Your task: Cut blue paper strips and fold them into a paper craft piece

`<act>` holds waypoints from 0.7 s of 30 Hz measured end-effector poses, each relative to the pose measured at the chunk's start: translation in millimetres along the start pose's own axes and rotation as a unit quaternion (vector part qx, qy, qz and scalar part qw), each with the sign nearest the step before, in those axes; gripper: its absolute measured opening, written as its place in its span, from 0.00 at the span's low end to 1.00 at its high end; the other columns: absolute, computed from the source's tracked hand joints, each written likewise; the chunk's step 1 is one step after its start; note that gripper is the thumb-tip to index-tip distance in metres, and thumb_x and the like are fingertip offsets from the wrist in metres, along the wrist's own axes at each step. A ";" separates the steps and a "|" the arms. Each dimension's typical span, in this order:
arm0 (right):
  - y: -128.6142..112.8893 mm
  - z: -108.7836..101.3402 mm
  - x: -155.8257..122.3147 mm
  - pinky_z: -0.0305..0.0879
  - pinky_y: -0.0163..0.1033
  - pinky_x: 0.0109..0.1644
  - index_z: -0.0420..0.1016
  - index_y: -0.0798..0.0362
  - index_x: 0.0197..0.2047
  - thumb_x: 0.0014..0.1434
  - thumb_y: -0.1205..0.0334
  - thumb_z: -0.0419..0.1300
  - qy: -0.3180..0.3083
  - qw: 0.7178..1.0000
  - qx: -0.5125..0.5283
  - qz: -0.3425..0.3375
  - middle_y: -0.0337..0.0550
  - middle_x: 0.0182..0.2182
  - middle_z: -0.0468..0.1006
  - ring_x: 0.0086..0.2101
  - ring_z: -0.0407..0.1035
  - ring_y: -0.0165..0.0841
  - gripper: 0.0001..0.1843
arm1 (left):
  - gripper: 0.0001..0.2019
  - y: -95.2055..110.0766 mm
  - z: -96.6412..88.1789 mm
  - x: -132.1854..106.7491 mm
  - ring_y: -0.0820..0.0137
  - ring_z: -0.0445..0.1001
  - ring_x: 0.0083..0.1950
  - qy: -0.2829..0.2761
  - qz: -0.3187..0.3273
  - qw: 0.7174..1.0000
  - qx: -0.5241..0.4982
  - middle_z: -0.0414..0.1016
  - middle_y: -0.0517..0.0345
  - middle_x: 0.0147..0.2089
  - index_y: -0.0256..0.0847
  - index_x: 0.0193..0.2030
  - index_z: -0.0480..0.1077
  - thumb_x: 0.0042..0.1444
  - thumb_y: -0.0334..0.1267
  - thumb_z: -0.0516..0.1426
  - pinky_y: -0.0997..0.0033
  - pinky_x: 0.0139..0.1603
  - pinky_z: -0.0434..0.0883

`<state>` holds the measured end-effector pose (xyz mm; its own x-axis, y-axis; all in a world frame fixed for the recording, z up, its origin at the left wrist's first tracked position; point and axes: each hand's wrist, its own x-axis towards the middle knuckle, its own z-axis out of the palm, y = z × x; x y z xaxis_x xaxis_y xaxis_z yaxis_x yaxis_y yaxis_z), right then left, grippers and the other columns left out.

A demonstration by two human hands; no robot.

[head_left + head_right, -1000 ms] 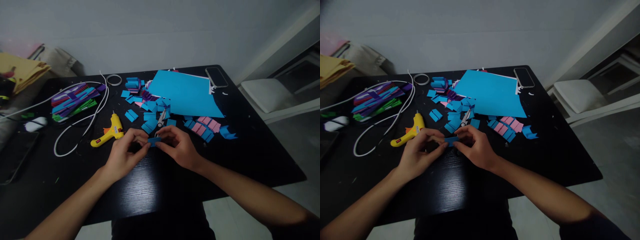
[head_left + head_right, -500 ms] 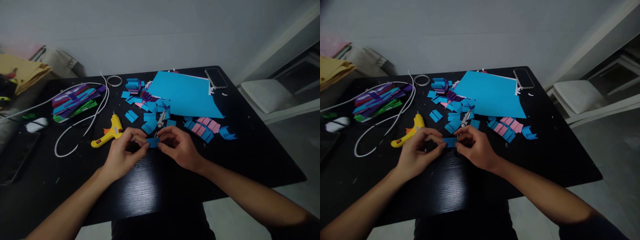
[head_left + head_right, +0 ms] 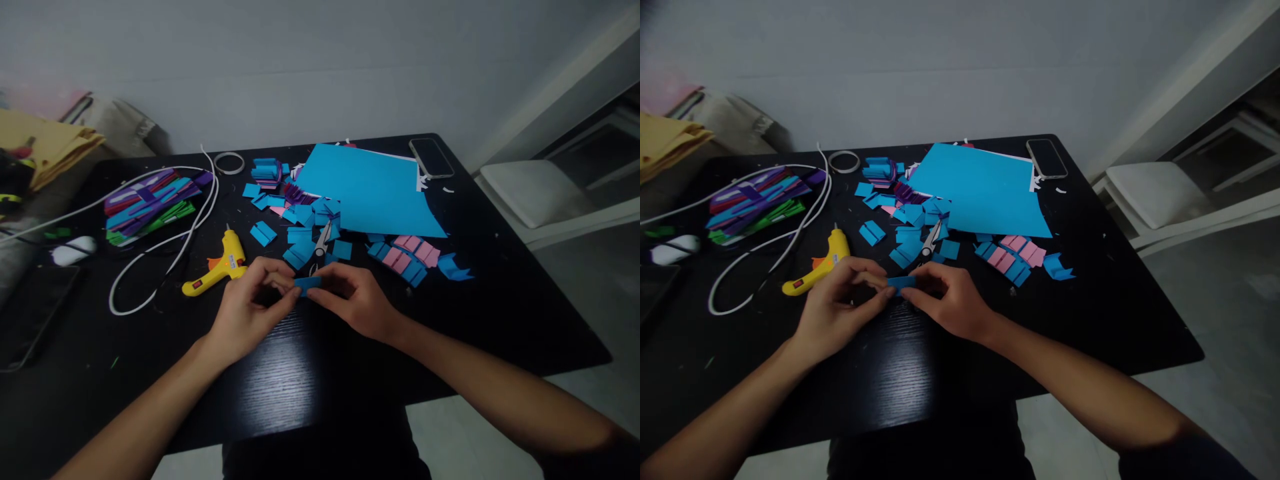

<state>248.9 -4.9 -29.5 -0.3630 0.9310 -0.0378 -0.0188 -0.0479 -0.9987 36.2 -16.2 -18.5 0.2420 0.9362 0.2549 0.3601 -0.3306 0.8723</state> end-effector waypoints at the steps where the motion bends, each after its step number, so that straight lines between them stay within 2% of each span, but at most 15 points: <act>1: -0.7 0.3 -0.3 0.76 0.39 0.44 0.82 0.51 0.40 0.57 0.59 0.73 0.000 1.000 -0.010 0.001 0.40 0.36 0.85 0.36 0.79 0.33 0.09 | 0.11 -0.1 0.0 -0.1 0.74 0.79 0.36 -0.005 0.001 1.000 0.001 0.78 0.63 0.35 0.43 0.48 0.70 0.62 0.31 0.64 0.75 0.39 0.77; 4: -2.9 0.4 -1.0 0.75 0.38 0.42 0.84 0.51 0.39 0.59 0.59 0.72 0.001 1.000 -0.028 -0.008 0.39 0.34 0.85 0.35 0.79 0.32 0.06 | 0.10 0.1 -1.7 0.7 0.73 0.79 0.35 -0.026 0.007 0.999 0.022 0.78 0.62 0.36 0.43 0.49 0.71 0.63 0.32 0.64 0.75 0.37 0.76; 7: -3.1 0.1 -1.3 0.75 0.37 0.42 0.84 0.51 0.40 0.60 0.61 0.71 0.002 0.999 -0.036 -0.017 0.39 0.35 0.85 0.35 0.79 0.32 0.05 | 0.03 0.9 -4.7 1.5 0.75 0.74 0.31 -0.050 0.038 0.995 0.082 0.74 0.64 0.32 0.41 0.43 0.73 0.64 0.34 0.63 0.76 0.32 0.71; 10: -1.7 0.0 -1.3 0.74 0.37 0.40 0.85 0.51 0.40 0.60 0.61 0.71 0.006 0.999 -0.036 -0.019 0.39 0.34 0.85 0.34 0.78 0.32 0.05 | 0.03 1.2 -6.6 1.4 0.76 0.70 0.28 -0.056 0.066 0.988 0.125 0.70 0.65 0.29 0.40 0.39 0.73 0.65 0.34 0.62 0.76 0.29 0.67; 21: -1.9 0.1 -0.8 0.75 0.38 0.38 0.84 0.52 0.38 0.60 0.55 0.72 0.006 0.999 -0.033 -0.018 0.39 0.30 0.83 0.31 0.78 0.32 0.09 | 0.03 -0.8 -8.1 1.5 0.76 0.72 0.30 -0.056 0.082 0.988 0.121 0.73 0.64 0.31 0.40 0.39 0.73 0.66 0.34 0.61 0.75 0.32 0.68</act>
<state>249.2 -5.6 -27.6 -0.3524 0.9359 -0.0022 0.0308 0.0092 -0.9995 29.0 -13.5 -15.5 0.4082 0.8533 0.3243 0.5093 -0.5077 0.6948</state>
